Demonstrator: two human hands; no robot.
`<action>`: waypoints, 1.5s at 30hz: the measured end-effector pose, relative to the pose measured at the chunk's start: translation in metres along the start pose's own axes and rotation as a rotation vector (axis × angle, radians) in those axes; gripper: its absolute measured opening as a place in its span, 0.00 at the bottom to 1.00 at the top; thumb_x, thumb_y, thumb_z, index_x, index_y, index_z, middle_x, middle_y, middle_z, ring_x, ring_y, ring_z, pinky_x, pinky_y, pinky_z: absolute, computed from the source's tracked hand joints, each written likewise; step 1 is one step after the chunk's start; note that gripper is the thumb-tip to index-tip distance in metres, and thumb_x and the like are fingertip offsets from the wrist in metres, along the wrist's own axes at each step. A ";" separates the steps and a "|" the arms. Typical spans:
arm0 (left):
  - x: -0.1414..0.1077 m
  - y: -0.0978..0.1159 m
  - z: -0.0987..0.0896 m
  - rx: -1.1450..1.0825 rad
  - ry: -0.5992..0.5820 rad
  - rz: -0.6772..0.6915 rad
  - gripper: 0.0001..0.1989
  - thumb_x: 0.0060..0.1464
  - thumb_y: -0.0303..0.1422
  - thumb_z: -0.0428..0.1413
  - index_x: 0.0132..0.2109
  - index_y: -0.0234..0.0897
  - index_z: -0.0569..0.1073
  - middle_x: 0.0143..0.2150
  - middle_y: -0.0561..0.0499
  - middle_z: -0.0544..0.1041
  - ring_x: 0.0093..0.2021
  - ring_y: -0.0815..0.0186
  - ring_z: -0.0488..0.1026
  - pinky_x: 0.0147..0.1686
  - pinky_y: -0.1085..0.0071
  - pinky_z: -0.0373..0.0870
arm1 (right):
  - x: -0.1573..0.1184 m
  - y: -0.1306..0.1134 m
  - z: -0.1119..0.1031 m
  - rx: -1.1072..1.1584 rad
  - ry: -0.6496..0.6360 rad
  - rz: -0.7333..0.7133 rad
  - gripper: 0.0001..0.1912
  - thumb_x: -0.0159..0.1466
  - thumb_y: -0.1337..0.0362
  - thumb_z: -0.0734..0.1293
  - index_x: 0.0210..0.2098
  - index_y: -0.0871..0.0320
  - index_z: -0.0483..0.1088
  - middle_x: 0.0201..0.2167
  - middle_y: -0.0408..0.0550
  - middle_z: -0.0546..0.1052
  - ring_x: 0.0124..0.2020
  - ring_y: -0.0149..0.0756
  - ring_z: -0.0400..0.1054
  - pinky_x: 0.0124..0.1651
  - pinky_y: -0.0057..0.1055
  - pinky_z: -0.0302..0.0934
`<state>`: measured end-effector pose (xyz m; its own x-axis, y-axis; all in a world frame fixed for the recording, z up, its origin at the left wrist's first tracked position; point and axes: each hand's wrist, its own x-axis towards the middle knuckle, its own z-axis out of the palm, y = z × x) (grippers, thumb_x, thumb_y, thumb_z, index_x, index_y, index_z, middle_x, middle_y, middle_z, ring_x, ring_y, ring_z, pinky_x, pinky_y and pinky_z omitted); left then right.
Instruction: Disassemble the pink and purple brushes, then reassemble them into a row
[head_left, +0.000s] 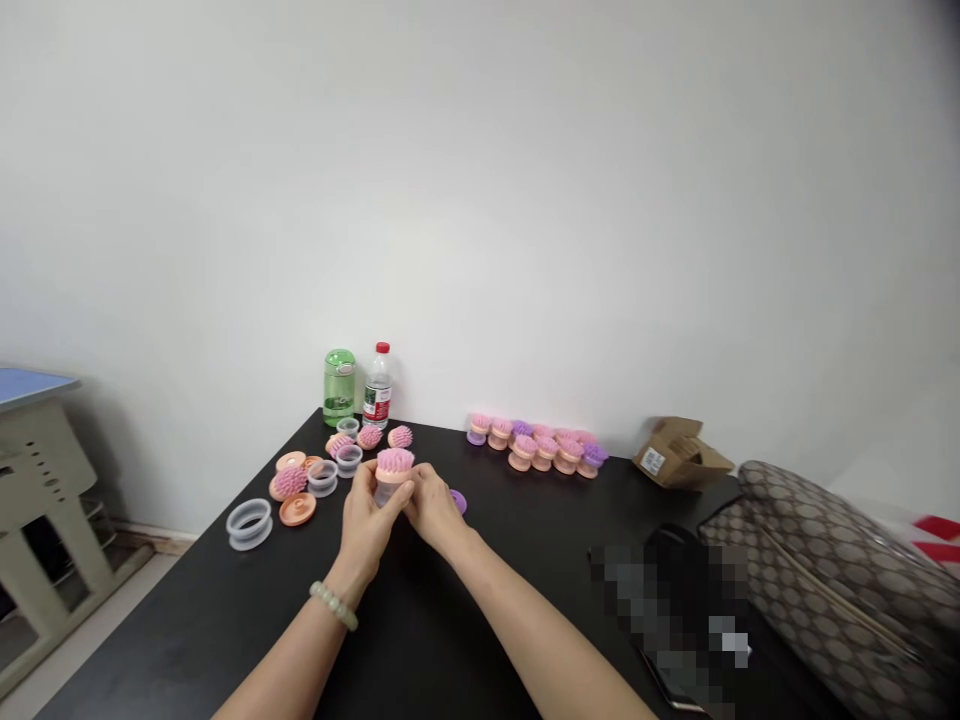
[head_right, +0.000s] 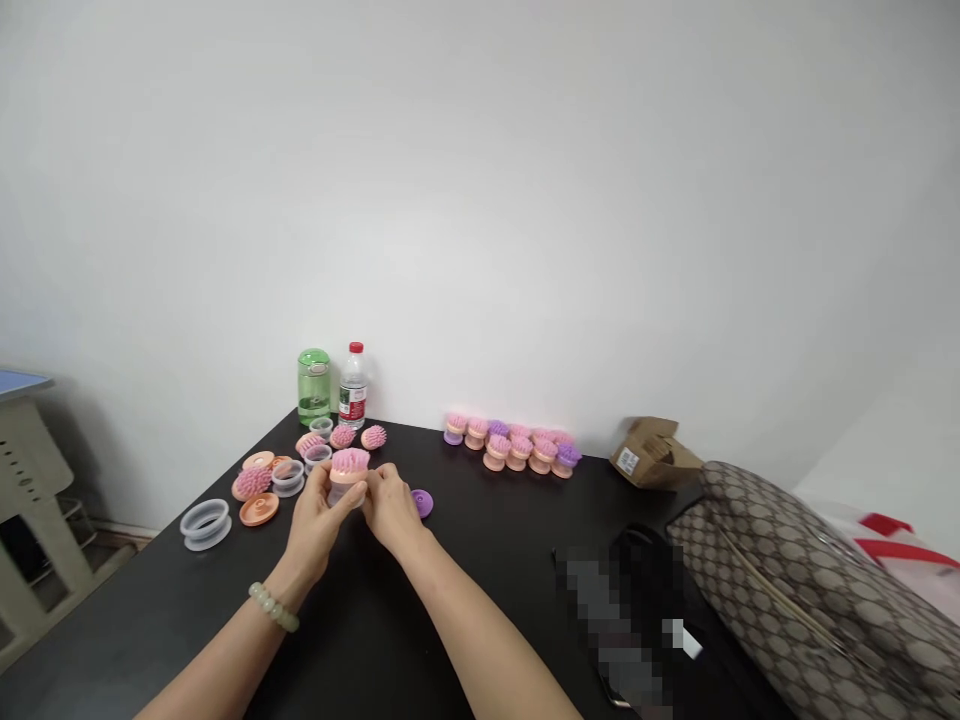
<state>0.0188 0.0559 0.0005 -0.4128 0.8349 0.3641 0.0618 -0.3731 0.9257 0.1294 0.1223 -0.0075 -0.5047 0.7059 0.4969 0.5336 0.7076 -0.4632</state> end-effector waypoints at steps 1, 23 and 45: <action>-0.001 0.000 0.001 -0.025 -0.025 -0.007 0.22 0.50 0.44 0.63 0.47 0.37 0.68 0.41 0.49 0.75 0.41 0.60 0.72 0.42 0.66 0.68 | -0.010 0.000 -0.009 0.019 0.005 0.017 0.03 0.62 0.70 0.68 0.33 0.57 0.70 0.37 0.46 0.74 0.35 0.36 0.72 0.38 0.31 0.67; -0.018 0.005 0.020 -0.403 -0.314 -0.421 0.27 0.37 0.35 0.72 0.46 0.35 0.76 0.44 0.45 0.78 0.46 0.57 0.74 0.47 0.64 0.68 | -0.095 -0.003 -0.061 0.412 0.088 0.279 0.32 0.44 0.73 0.77 0.46 0.53 0.66 0.46 0.45 0.71 0.47 0.42 0.70 0.51 0.40 0.64; -0.028 0.008 0.025 -0.335 -0.443 -0.383 0.27 0.33 0.34 0.73 0.38 0.37 0.68 0.33 0.55 0.73 0.34 0.67 0.70 0.36 0.72 0.65 | -0.096 0.007 -0.051 0.341 0.269 0.294 0.26 0.45 0.68 0.78 0.40 0.53 0.67 0.38 0.43 0.72 0.36 0.40 0.70 0.40 0.38 0.68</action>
<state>0.0533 0.0392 0.0002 0.0664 0.9937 0.0898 -0.3294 -0.0631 0.9421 0.2159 0.0574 -0.0210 -0.1507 0.8749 0.4604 0.3525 0.4826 -0.8018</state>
